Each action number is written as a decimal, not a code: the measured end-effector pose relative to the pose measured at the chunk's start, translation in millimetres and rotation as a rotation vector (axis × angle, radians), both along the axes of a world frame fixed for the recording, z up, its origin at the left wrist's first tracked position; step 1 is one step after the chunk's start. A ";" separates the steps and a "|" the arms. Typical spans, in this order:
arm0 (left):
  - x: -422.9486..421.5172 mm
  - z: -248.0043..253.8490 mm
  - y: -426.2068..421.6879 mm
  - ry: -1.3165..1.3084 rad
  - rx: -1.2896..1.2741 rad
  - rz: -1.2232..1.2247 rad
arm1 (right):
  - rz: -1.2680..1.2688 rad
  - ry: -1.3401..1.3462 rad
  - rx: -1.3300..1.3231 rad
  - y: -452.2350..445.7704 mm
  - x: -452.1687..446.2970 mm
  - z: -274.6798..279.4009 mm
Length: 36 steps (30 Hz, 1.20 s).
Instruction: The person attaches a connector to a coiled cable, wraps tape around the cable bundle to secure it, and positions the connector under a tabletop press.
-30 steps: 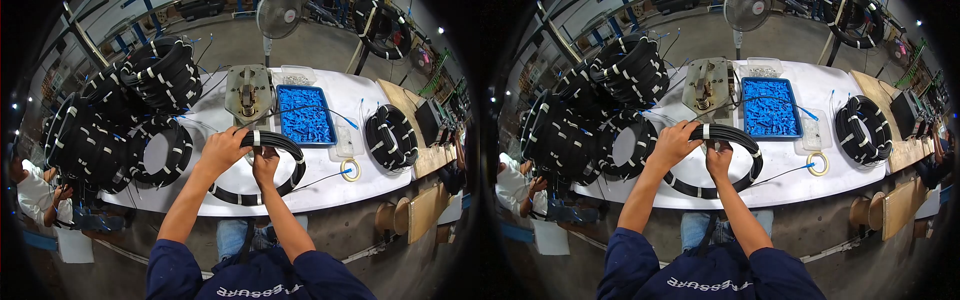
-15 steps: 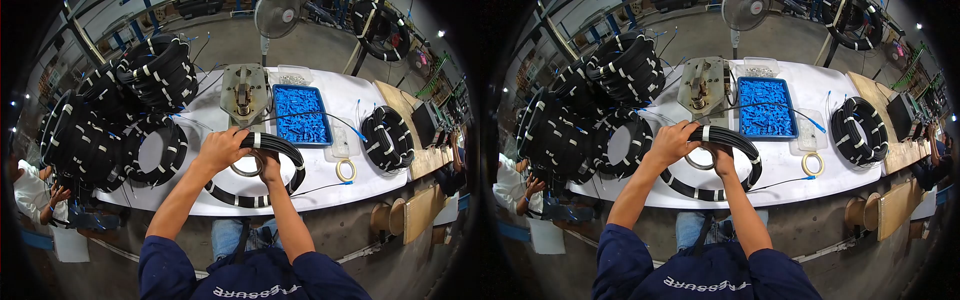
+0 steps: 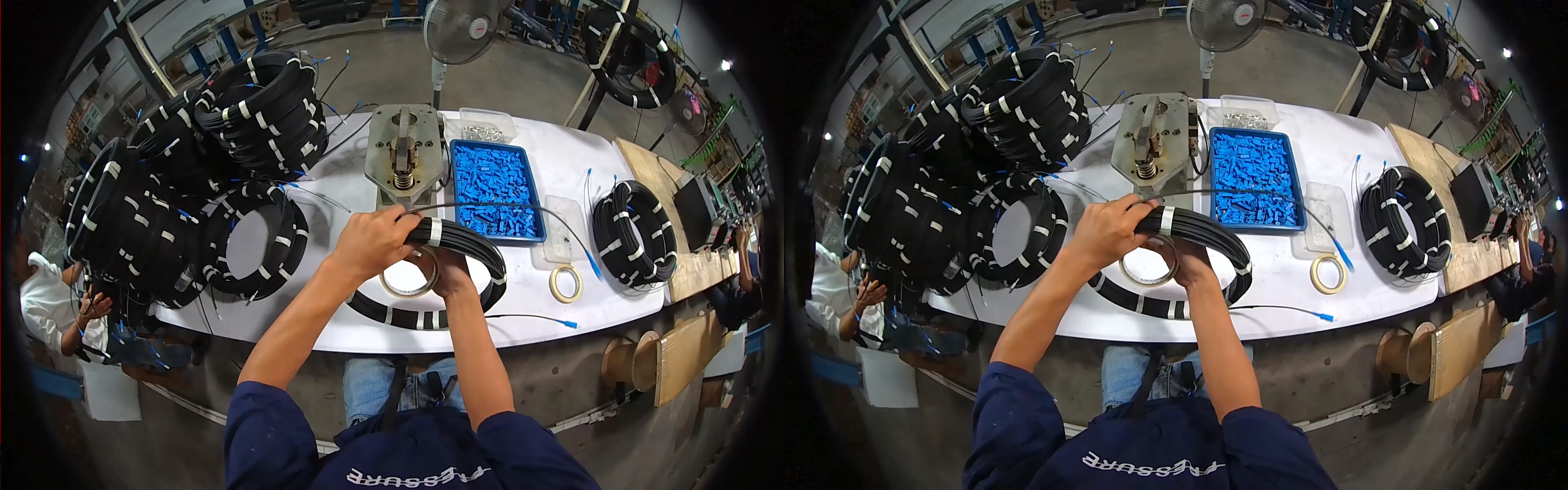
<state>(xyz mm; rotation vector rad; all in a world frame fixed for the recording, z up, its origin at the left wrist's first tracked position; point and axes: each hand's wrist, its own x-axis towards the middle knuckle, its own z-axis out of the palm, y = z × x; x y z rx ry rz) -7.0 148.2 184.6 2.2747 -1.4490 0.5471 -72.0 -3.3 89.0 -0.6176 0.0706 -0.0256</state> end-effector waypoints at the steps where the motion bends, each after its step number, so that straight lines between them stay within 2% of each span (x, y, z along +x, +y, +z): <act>1: 0.7 -0.7 0.2 0.018 0.017 0.027 | -0.062 0.035 -0.213 1.2 -5.0 -2.5; 3: 6.5 -0.3 -0.8 0.025 0.025 0.056 | -0.119 0.104 -0.707 -0.7 -10.6 2.3; 4: 8.3 -1.6 0.4 0.025 0.023 0.070 | -0.142 0.212 -1.232 0.0 -12.1 8.9; 6: 5.5 -4.5 3.2 0.036 0.030 0.081 | -0.529 0.014 -1.540 12.5 -14.2 -25.0; 7: 4.8 -4.1 3.2 0.050 0.006 0.069 | -0.447 0.008 -1.870 9.4 -7.7 -47.2; 8: 4.1 -3.1 3.1 0.062 -0.018 0.057 | -0.500 -0.105 -1.904 11.9 -11.7 -61.2; 12: -2.3 0.3 4.2 0.072 -0.011 0.081 | -0.350 -0.039 -1.919 29.4 -22.4 -68.3; 14: -3.6 0.3 6.3 0.088 -0.060 0.079 | -0.351 -0.139 -1.721 34.2 -28.3 -71.2; 16: -5.6 -1.8 10.5 0.085 -0.065 0.098 | -0.387 -0.183 -1.691 32.8 -39.3 -60.2; 18: -5.0 -3.7 17.0 0.071 -0.080 0.124 | -0.582 -0.321 -1.455 26.9 -60.2 -37.2; 20: -6.5 -7.9 28.1 0.114 -0.169 0.148 | -0.830 -0.331 -1.373 22.9 -86.6 -9.7; 22: -7.9 -14.3 39.8 0.114 -0.230 0.152 | -1.001 -0.225 -1.303 11.5 -110.0 -16.7; 24: -8.0 -25.6 51.5 0.159 -0.409 0.170 | -1.102 -0.131 -1.228 4.1 -126.0 -23.7; 25: -11.9 -29.0 55.7 0.181 -0.505 0.168 | -1.172 -0.090 -1.262 -2.9 -135.0 -33.9; 26: -14.5 -37.6 60.1 0.180 -0.499 0.158 | -1.242 -0.045 -1.297 -7.6 -140.7 -47.7; 27: -14.7 -51.4 64.0 0.164 -0.582 0.226 | -1.237 0.102 -1.079 -7.9 -140.2 -59.8; 28: -16.6 -67.4 68.6 0.151 -0.662 0.294 | -1.137 0.180 -1.193 -18.1 -143.4 -70.9; 30: -15.1 -120.4 78.7 0.415 -0.832 0.351 | -1.017 0.092 -1.099 -23.9 -126.4 -47.7; 32: -30.2 -139.3 73.3 0.807 -1.147 0.192 | -0.823 -0.083 -0.843 -27.7 -102.8 -49.3; 33: -35.7 -148.8 71.5 0.810 -1.133 0.177 | -0.650 0.000 -0.787 -33.8 -97.9 -40.5; 34: -36.5 -156.9 68.1 0.852 -1.223 0.158 | -0.629 -0.025 -0.732 -38.1 -89.8 -33.1; 35: -36.2 -164.1 67.8 0.895 -1.314 0.142 | -0.663 0.012 -0.804 -44.1 -84.6 -36.7; 36: -37.8 -161.2 68.2 0.870 -1.211 0.203 | -0.694 0.055 -0.874 -47.0 -81.5 -36.5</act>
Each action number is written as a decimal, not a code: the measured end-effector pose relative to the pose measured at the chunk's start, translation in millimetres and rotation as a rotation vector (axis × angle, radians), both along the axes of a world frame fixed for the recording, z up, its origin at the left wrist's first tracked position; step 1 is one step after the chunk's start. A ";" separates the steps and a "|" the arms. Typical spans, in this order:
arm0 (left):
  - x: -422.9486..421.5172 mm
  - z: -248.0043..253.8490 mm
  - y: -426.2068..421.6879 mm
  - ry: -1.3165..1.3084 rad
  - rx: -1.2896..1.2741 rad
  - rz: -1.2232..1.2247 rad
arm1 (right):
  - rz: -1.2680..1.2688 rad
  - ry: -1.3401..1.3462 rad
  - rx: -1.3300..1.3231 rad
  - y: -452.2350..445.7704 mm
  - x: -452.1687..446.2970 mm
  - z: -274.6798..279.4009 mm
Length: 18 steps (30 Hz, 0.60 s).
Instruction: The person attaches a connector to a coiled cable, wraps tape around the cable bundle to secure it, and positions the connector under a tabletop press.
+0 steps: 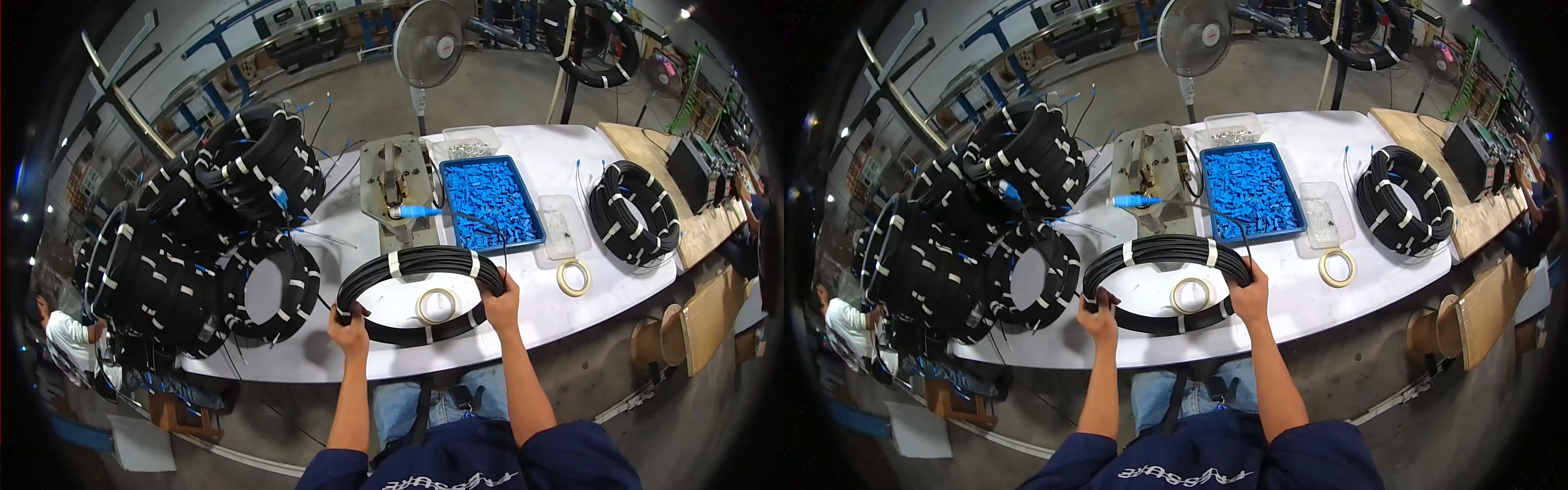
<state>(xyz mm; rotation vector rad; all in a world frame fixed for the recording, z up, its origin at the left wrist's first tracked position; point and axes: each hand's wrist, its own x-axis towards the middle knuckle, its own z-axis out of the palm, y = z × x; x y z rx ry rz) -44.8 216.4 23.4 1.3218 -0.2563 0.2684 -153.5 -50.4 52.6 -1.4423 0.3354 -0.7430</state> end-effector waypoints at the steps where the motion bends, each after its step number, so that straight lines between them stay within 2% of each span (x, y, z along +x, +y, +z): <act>1: -1.1 2.7 -1.0 -0.048 0.063 0.047 | -0.030 -0.007 -0.001 -1.7 4.1 1.3; 3: -1.4 24.9 -5.7 -0.103 0.115 0.090 | -0.041 -0.007 0.047 -7.0 10.3 -3.4; 5: -4.2 62.2 -8.2 -0.480 0.349 0.215 | -0.033 0.014 0.097 -11.0 10.6 -10.8; 8: 7.6 46.2 -1.7 -0.505 0.316 0.116 | -0.023 0.012 0.118 -16.3 13.1 -7.4; 10: 10.6 43.4 -1.0 -0.513 0.379 0.150 | 0.012 0.019 0.050 -14.8 6.3 8.1; 12: 9.7 39.8 -5.0 -0.511 0.126 0.086 | 0.026 -0.037 0.016 -16.9 7.1 25.3; 14: 10.1 42.7 -8.9 -0.479 0.129 0.151 | 0.010 -0.033 -0.134 -23.1 12.1 21.3; 16: 8.4 54.4 -8.8 -0.066 0.049 -0.114 | -0.019 -0.045 -0.135 -18.6 13.1 19.8; 18: 10.1 63.0 -12.9 -0.077 0.106 -0.070 | -0.051 -0.056 -0.133 -15.5 12.8 19.4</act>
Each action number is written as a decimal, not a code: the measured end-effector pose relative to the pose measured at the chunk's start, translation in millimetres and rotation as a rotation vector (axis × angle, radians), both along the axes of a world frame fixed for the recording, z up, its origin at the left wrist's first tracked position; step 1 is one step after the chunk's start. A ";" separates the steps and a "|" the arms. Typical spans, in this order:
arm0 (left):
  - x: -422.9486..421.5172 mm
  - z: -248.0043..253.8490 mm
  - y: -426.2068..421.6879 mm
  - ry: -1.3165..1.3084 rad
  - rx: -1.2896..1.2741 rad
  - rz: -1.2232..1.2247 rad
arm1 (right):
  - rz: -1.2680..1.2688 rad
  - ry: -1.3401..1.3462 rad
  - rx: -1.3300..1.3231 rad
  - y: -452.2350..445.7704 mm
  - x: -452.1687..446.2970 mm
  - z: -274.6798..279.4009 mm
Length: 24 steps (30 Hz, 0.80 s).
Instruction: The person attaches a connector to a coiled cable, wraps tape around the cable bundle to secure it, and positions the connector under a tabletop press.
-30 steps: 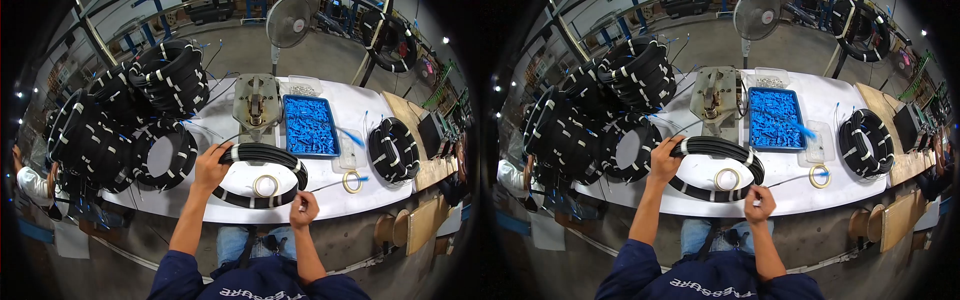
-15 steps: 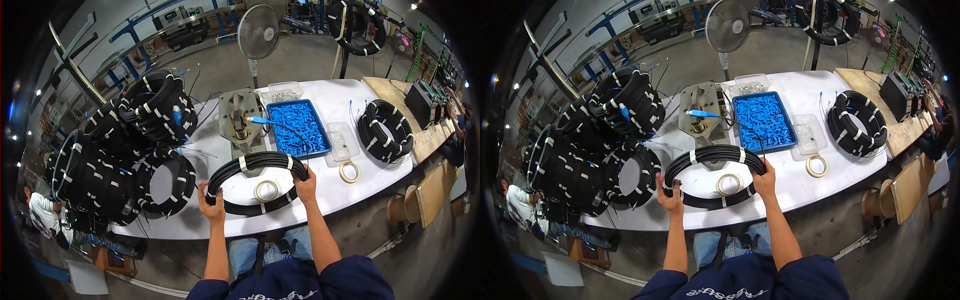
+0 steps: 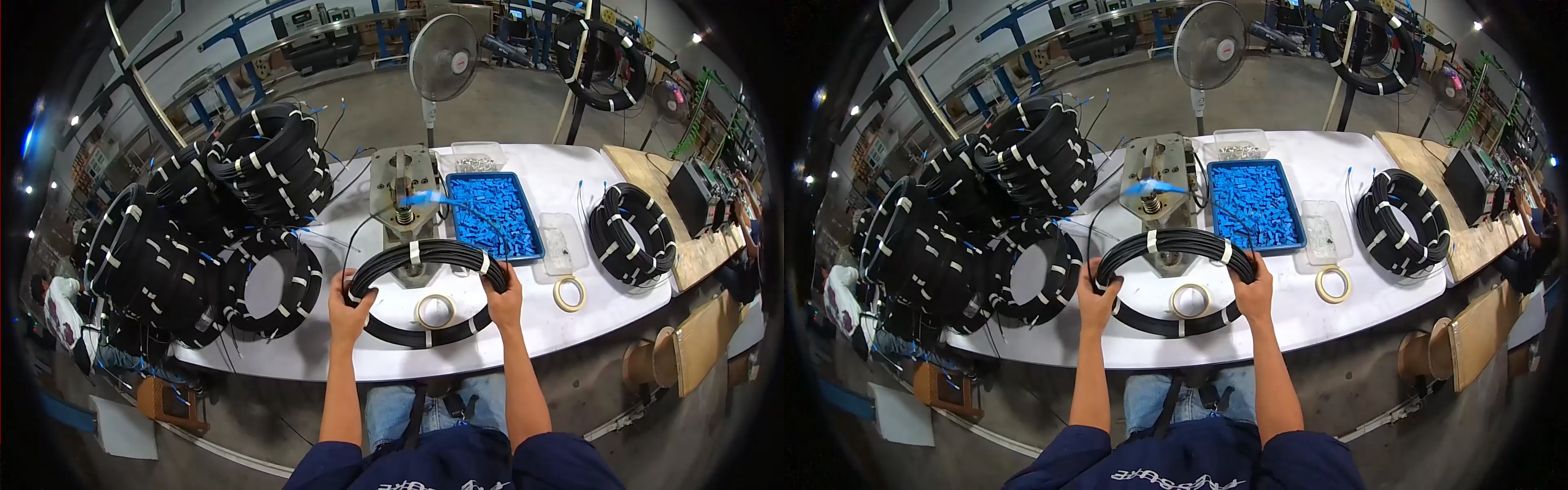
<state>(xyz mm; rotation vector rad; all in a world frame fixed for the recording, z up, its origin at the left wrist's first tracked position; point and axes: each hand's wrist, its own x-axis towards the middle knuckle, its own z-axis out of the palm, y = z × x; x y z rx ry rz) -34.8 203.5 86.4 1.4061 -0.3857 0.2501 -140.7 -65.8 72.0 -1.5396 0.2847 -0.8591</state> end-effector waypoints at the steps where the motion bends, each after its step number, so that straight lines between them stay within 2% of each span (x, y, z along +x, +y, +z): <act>1: 4.4 3.1 1.5 0.085 0.159 -0.035 | -0.032 0.021 -0.051 0.8 -0.5 0.3; 2: 7.4 6.6 1.9 0.169 0.321 -0.071 | -0.065 0.042 -0.099 1.5 -1.8 0.7; 4: 2.8 14.8 -9.2 0.074 0.257 -0.009 | -0.077 0.052 -0.099 1.3 -0.9 0.6; 6: 3.6 13.0 -10.8 -0.032 0.363 0.070 | -0.080 0.057 -0.075 -0.7 0.2 -1.3; 24: 0.8 -5.4 -10.5 -0.088 0.307 0.250 | -0.080 0.062 -0.143 2.4 7.1 0.8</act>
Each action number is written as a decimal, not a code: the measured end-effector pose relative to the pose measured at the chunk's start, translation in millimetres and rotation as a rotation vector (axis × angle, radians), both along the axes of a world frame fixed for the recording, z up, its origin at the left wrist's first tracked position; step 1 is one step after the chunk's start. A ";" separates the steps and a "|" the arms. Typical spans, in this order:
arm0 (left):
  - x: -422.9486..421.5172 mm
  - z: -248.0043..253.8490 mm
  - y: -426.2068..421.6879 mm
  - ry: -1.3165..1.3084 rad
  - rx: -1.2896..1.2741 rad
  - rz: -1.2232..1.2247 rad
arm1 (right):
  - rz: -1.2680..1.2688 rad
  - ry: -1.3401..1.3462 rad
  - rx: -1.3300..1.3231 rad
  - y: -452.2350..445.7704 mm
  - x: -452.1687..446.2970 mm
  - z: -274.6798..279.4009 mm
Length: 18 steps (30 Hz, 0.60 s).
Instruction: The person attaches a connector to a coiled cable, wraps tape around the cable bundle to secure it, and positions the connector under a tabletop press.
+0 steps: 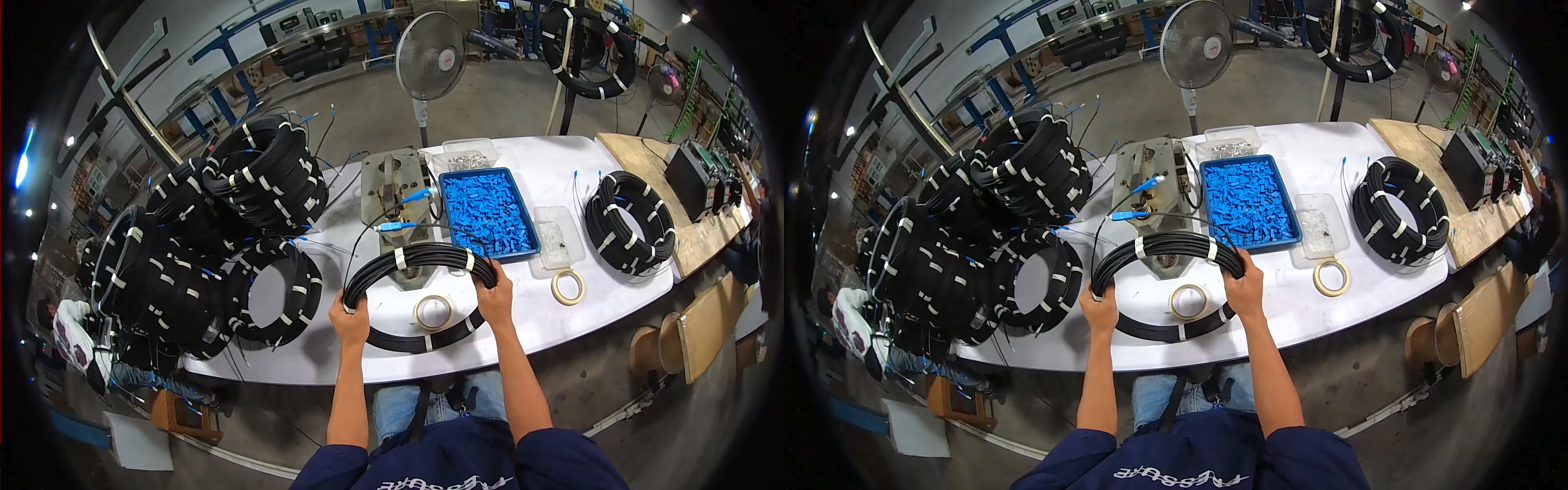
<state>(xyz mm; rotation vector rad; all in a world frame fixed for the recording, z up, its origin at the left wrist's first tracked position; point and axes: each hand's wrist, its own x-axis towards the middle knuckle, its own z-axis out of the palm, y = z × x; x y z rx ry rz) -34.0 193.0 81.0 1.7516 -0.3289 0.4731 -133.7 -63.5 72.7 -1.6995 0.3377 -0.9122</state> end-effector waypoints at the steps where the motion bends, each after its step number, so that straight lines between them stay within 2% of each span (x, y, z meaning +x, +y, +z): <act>1: 2.0 -0.8 -1.5 -0.007 -0.014 -0.016 | -0.005 -0.022 0.006 -0.1 -0.4 0.2; 4: 6.7 -1.3 -2.2 0.051 0.051 -0.025 | -0.023 -0.023 0.021 -1.8 -2.2 -0.5; 5: 8.4 -3.2 -0.6 0.177 0.050 -0.047 | -0.028 -0.021 0.023 -3.4 -1.7 -0.8; 6: 8.8 -3.0 -1.4 0.182 0.057 -0.051 | -0.033 -0.023 0.024 -3.7 -2.0 -1.6; 8: 10.5 -1.1 -0.5 0.306 -0.031 -0.137 | -0.038 -0.022 0.032 -3.0 -2.8 -1.9; 9: 9.9 2.0 -0.6 0.309 -0.025 -0.136 | -0.020 0.025 0.052 -3.6 -4.0 -0.4; 11: 7.8 7.6 -3.4 0.079 0.150 -0.034 | -0.002 0.060 0.061 -4.4 -3.5 1.3; 18: 1.7 7.3 1.0 0.103 0.105 -0.048 | 0.025 0.061 0.078 -6.4 5.2 -3.6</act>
